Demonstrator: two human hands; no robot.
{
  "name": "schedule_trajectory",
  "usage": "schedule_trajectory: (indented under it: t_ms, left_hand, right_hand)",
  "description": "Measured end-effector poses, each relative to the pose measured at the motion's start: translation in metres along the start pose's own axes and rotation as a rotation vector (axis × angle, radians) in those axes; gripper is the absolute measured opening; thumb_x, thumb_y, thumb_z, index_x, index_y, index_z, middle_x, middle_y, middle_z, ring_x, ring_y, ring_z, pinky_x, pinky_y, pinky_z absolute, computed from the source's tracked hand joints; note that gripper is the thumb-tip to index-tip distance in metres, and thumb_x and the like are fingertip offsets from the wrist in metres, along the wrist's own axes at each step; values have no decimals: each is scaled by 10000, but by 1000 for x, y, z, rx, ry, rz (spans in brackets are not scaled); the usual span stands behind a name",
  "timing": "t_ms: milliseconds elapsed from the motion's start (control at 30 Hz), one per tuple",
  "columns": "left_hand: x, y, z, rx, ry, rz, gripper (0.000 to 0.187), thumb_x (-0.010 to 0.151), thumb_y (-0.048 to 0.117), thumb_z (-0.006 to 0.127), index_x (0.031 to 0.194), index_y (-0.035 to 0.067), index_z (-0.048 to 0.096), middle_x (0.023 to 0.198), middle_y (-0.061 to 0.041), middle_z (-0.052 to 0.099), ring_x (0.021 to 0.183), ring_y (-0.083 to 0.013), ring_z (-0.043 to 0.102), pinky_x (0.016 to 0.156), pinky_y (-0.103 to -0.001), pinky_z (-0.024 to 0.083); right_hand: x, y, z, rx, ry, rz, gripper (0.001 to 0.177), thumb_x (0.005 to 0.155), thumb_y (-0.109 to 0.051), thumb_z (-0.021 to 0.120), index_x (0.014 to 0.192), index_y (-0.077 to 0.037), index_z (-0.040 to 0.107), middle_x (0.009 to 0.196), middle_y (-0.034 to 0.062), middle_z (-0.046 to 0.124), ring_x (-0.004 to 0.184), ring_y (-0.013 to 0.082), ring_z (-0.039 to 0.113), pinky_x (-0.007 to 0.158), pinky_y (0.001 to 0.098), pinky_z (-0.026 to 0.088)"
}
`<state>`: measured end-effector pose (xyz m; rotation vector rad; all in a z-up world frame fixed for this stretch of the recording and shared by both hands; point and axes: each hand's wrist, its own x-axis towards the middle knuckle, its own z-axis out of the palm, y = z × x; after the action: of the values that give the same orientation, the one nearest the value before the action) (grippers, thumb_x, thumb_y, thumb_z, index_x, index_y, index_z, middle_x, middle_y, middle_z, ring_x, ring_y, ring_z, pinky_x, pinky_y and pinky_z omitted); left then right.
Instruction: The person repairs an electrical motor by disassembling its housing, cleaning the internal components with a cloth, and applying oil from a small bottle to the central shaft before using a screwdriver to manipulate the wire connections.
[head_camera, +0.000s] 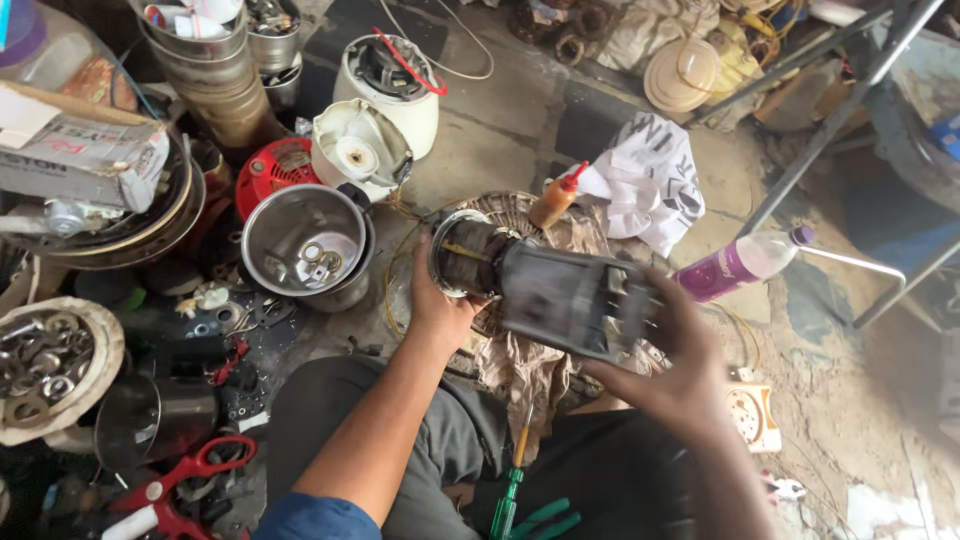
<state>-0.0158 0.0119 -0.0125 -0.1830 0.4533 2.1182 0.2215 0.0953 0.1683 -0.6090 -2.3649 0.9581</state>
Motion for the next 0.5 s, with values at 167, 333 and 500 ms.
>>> schedule_trajectory:
  t_ms: [167, 333, 500]
  left_hand:
    - [3, 4, -3, 11, -33, 53, 572, 962, 724, 437, 1201, 259, 670, 1112, 34, 723, 958, -168, 689, 660, -342, 490]
    - [3, 10, 9, -18, 76, 10, 560, 913, 682, 436, 1198, 256, 663, 1141, 44, 726, 1017, -158, 693, 774, -377, 573]
    - [3, 3, 0, -14, 10, 27, 549, 965, 683, 500, 1254, 244, 658, 1210, 28, 691, 1072, -160, 653, 770, -365, 505]
  right_hand:
    - [27, -39, 26, -140, 26, -71, 1012, 594, -213, 959, 1460, 4, 481, 1397, 174, 604, 1248, 249, 639, 998, 389, 578]
    - [39, -41, 36, -148, 10, -65, 974, 610, -197, 949, 1454, -21, 495, 1336, 144, 633, 1202, 224, 664, 979, 371, 593]
    - [44, -33, 50, -38, -20, -48, 991, 626, -182, 949, 1478, -29, 468, 1327, 139, 633, 1190, 200, 677, 998, 355, 599]
